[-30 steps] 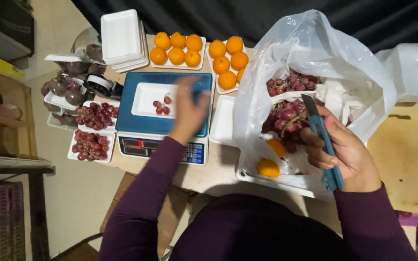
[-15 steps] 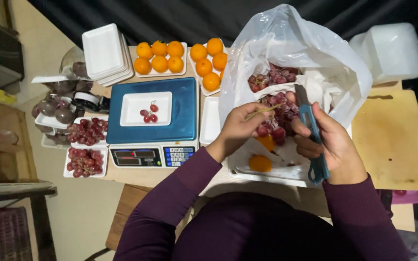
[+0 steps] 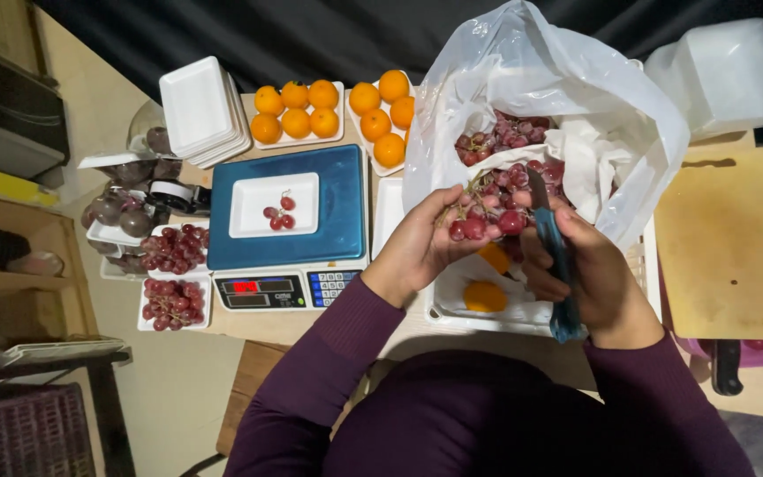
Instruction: Picking grapes from a bulk bag, trimming stems with a knife, weighing them on a digital scale, and placing them into small plastic trays for packaging.
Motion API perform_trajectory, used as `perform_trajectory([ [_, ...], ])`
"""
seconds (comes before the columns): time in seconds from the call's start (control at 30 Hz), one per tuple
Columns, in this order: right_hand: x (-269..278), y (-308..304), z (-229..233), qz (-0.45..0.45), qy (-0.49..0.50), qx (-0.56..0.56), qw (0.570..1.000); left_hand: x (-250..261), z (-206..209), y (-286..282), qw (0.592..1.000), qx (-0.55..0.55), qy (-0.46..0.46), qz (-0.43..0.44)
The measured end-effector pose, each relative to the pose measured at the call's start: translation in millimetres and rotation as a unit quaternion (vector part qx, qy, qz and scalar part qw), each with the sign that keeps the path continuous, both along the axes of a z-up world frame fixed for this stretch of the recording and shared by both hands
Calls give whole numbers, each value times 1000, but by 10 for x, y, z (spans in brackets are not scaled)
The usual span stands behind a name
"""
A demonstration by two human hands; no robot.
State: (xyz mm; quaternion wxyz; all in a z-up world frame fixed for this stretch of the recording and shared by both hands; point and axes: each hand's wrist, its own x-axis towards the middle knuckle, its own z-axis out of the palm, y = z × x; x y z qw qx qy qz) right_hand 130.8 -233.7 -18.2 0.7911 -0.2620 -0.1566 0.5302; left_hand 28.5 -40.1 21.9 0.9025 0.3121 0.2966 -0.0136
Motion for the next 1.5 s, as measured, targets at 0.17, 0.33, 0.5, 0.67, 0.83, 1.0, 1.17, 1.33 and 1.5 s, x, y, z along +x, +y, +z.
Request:
perform_trajectory([
  [0.17, -94, -10, 52, -33, 12, -21, 999, -59, -108, 35, 987, 18, -157, 7],
  [0.33, -137, 84, 14, -59, -15, -78, 995, -130, -6, -10, 927, 248, -280, -26],
  [0.5, -202, 172, 145, -101, -82, -119, 984, -184, 8, 39, 858, 376, -351, -10],
  [0.67, -215, 248, 11, -75, -102, -169, 978, -220, -197, 181, 822, 442, -358, 19],
  [0.83, -313, 339, 125, -108, -129, -188, 968, -250, -245, 202, 820, 455, -346, 9],
  [1.0, -317, 296, 448, -231, -190, -207, 932, -324, -181, 201, 846, 442, -299, -4],
  [1.17, -272, 344, 141, -316, -300, -185, 881, -335, -190, 93, 883, 385, -256, -77],
  [1.33, -314, 386, 318, -355, -394, -147, 835, -391, -24, 33, 881, 419, -213, -46],
  [1.5, -367, 394, 450, -369, -464, -149, 792, -397, 80, -20, 837, 525, -156, 0],
])
